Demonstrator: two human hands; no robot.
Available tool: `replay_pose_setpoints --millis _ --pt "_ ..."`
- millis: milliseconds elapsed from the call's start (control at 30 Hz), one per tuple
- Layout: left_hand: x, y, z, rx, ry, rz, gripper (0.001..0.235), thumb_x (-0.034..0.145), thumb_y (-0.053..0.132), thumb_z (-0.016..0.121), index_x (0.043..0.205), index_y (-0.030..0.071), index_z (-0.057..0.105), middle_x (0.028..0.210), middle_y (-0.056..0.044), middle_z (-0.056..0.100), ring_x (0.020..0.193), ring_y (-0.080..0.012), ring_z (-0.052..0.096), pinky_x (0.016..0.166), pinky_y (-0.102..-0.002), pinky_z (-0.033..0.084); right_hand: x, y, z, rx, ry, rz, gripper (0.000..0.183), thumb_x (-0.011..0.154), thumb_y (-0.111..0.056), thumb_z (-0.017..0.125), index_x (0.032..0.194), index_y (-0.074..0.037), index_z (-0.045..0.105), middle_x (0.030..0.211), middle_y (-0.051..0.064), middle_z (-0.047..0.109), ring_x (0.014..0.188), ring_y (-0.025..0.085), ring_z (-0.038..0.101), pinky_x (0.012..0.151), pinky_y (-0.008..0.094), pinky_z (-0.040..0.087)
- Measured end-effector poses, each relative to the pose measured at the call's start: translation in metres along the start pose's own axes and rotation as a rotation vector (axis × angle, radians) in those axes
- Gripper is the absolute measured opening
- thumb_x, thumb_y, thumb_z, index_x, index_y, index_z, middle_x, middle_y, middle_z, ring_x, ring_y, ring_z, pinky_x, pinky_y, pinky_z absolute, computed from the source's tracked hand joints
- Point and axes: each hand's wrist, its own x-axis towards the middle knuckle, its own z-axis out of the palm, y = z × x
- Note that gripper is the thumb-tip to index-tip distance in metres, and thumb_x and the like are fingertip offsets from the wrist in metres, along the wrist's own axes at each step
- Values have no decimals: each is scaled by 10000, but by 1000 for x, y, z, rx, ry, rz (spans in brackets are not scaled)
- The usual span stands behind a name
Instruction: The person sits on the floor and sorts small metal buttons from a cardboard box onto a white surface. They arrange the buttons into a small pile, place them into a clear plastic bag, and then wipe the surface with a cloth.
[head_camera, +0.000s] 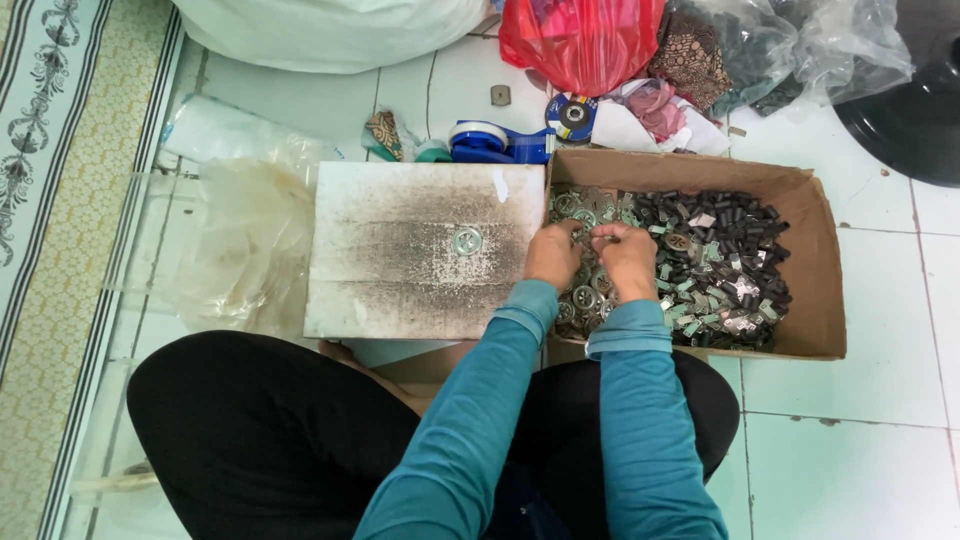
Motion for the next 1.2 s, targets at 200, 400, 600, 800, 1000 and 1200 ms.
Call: replay_pose_setpoints --millis 200,400,600,800,1000,1200 --pt "6 -4 5 -98 2 -92 304 891 136 680 1179 201 751 914 -107 781 994 -332 750 891 -457 625 -6 4 -3 -2 -110 -104 412 750 -228 877 1147 -168 790 1060 151 757 1048 370 711 845 493 574" --pt "10 -11 11 -90 11 -70 296 898 134 660 1159 233 758 921 -106 787 996 -337 751 898 -459 626 1 6 -1 -9 -132 -112 506 719 -247 911 1190 -127 771 1034 184 745 991 356 727 805 469 589" --pt "8 -7 6 -90 25 -51 328 911 107 646 1219 177 734 984 -134 786 1023 -350 746 906 -481 622 4 10 -1 91 -65 -91 315 796 -118 838 1102 -80 772 868 128 716 682 220 735 558 337 588" --pt "1 -5 4 -93 12 -52 275 902 133 697 1170 156 754 1023 -111 789 1019 -326 752 887 -453 628 -24 -19 -20 150 -20 -84 172 842 -21 743 1009 -37 780 728 169 707 591 247 740 553 307 589" --pt "-14 18 -15 -71 -14 -92 301 898 141 720 1198 145 741 929 -119 790 947 -315 769 863 -434 638 -8 -7 -11 109 -13 -34 109 857 -74 735 953 -51 779 636 122 704 503 187 705 476 288 573" --pt "-3 5 -6 -144 -15 -120 246 882 174 754 1128 166 768 832 -87 786 786 -267 782 752 -405 649 -2 -1 -8 174 5 -33 115 859 -107 769 965 -65 785 619 104 680 450 138 643 421 258 542"
